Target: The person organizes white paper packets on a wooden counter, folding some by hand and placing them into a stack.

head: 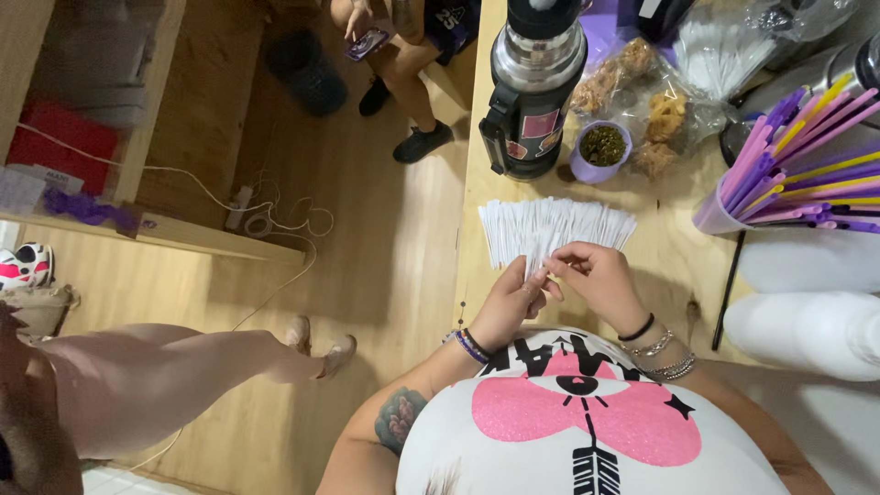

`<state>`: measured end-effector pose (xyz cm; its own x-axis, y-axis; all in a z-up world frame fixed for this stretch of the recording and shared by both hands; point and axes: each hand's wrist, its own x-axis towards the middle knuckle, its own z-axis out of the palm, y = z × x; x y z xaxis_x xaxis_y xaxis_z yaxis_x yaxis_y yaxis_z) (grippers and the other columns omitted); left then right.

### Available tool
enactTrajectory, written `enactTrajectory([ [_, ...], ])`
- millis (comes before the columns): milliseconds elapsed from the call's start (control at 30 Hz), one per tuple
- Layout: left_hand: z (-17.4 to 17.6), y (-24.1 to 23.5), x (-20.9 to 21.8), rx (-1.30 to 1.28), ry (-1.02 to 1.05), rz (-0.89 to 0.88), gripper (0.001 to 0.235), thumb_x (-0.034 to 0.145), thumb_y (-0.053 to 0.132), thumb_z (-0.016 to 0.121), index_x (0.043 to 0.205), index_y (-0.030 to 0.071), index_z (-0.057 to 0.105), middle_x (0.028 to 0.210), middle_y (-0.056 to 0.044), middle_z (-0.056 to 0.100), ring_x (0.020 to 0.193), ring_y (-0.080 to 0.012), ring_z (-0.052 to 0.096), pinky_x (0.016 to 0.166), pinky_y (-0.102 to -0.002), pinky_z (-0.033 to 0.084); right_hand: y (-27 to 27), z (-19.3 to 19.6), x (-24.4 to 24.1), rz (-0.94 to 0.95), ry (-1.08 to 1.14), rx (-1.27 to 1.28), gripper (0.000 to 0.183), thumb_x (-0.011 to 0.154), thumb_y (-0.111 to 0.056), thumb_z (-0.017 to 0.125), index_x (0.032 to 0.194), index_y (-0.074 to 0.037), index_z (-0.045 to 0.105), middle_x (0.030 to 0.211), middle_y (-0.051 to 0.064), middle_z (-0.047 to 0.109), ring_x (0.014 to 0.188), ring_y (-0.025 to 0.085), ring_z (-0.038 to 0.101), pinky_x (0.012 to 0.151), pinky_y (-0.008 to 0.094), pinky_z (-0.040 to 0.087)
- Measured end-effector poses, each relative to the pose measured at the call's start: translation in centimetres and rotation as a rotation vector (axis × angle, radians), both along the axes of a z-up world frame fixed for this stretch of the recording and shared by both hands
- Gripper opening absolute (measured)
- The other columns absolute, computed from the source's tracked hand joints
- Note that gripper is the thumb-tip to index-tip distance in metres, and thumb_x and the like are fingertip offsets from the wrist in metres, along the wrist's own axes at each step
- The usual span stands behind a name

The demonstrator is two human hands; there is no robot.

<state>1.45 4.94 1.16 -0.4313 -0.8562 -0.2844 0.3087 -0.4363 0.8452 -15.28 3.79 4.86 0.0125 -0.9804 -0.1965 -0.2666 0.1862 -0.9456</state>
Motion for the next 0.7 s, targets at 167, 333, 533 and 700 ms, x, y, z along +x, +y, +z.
enactTrajectory([
  [167,-1.7,-0.1,0.1,-0.037,-0.03,0.018,0.005,0.114,0.011,0.039,0.111,0.008,0.041,0.083,-0.014,0.067,0.047,-0.0076,0.04,0.041,-0.017,0.029,-0.3,-1.3,-0.4,-0.012,0.03,-0.006,0.008,0.092,-0.015,0.075,0.094,-0.009,0.08,0.071,0.005,0.072,0.059,0.009,0.055,0.055,0.024,0.047],
  [333,-2.4,-0.4,0.6,-0.042,-0.095,0.026,0.01,0.115,0.013,0.037,0.109,0.007,0.041,0.088,-0.015,0.069,0.049,-0.0082,0.042,0.041,-0.019,0.032,-3.0,-0.3,-2.5,-0.082,0.048,-0.02,0.009,0.096,-0.017,0.07,0.094,-0.011,0.076,0.069,0.004,0.069,0.056,0.008,0.056,0.053,0.022,0.047],
  [533,-1.6,0.3,0.8,0.037,-0.057,0.129,0.013,0.115,0.016,0.037,0.109,0.005,0.041,0.083,-0.013,0.065,0.045,-0.0061,0.035,0.038,-0.019,0.026,-5.4,-5.8,-4.5,-0.017,0.332,-0.022,0.021,0.097,-0.031,0.073,0.091,-0.011,0.077,0.069,0.003,0.072,0.057,0.014,0.063,0.056,0.029,0.05],
  [700,-2.6,0.7,0.6,0.057,0.03,0.11,0.011,0.114,0.016,0.042,0.11,0.008,0.036,0.08,-0.013,0.063,0.043,-0.0052,0.032,0.037,-0.018,0.023,-2.5,-2.9,-2.0,0.043,0.259,0.026,0.023,0.099,-0.026,0.067,0.092,-0.007,0.078,0.065,0.009,0.071,0.063,0.019,0.065,0.064,0.035,0.054],
])
